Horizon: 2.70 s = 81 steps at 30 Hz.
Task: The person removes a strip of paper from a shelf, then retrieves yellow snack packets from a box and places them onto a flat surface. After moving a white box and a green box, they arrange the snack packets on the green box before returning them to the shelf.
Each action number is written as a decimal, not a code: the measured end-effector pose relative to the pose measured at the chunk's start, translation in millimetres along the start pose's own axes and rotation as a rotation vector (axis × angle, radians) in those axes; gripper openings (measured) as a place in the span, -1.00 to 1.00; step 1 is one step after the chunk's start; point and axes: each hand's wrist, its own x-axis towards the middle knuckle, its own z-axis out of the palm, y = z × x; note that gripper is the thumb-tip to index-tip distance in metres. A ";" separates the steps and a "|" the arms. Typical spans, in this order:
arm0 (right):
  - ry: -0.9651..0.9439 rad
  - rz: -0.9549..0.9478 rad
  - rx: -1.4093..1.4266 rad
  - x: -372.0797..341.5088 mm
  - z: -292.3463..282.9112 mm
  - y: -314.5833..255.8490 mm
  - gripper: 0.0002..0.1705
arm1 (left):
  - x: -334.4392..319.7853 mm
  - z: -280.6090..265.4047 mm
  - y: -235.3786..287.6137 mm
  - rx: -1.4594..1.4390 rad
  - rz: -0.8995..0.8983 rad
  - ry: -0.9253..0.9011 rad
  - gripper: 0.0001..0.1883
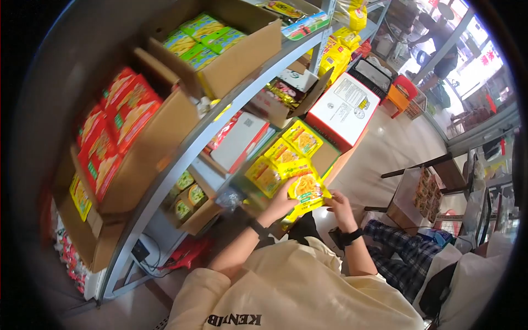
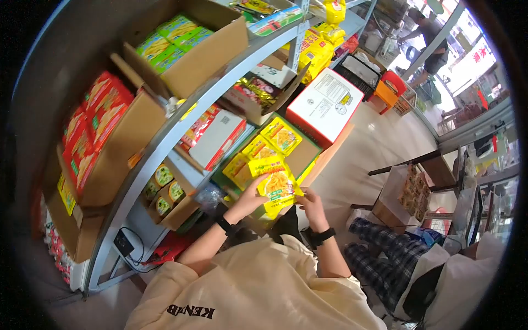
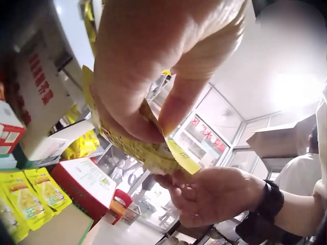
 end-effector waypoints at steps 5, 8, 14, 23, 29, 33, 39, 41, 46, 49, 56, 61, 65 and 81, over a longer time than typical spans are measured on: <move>-0.001 0.117 -0.059 84.9 -25.4 38.0 -0.76 | 55.7 15.7 -36.8 -0.476 -0.314 0.118 -0.41; 0.025 0.062 -0.071 141.4 -35.6 51.8 -0.75 | 97.3 14.8 -71.5 -0.711 -0.402 0.238 -0.52; 0.125 -0.049 -0.137 259.7 -46.3 46.9 -0.69 | 197.4 1.2 -100.4 -0.785 -0.310 0.474 -0.60; 0.113 0.073 -0.197 333.1 -49.0 53.7 -0.64 | 250.0 -2.5 -159.8 -0.638 -0.516 0.618 -0.54; 0.138 0.046 -0.238 333.7 -44.9 56.4 -0.60 | 246.7 -2.0 -162.5 -0.658 -0.494 0.631 -0.54; 0.100 0.022 -0.303 332.3 -43.6 56.4 -0.59 | 236.9 -7.6 -148.7 -0.652 -0.456 0.575 -0.59; 0.060 -0.061 -0.283 330.9 -40.9 60.9 -0.54 | 229.3 -11.8 -146.0 -0.719 -0.489 0.521 -0.70; 0.075 -0.052 -0.301 327.3 -38.3 53.9 -0.52 | 229.0 -14.1 -157.0 -0.738 -0.478 0.488 -0.75; 0.082 -0.078 -0.349 324.3 -40.0 53.1 -0.45 | 228.3 -11.2 -162.8 -0.762 -0.434 0.469 -0.87; 0.120 -0.158 -0.520 331.2 -44.8 57.4 -0.44 | 230.0 -10.3 -159.2 -0.745 -0.437 0.473 -0.91; 0.113 -0.374 -0.554 308.6 -39.7 56.7 -0.51 | 162.5 -18.5 -86.0 -0.607 -0.138 0.299 -0.93; -0.469 -0.322 -0.355 150.2 65.1 -59.6 -0.72 | 9.9 -43.0 69.8 -0.131 0.063 0.147 -0.61; -0.746 -0.581 -0.317 11.7 172.2 -155.1 -0.75 | -137.7 -84.7 181.3 0.406 0.291 0.282 -0.64; -1.398 -0.800 -0.191 -197.4 528.2 -296.2 -0.78 | -403.5 -317.4 302.6 0.073 0.420 0.894 -0.67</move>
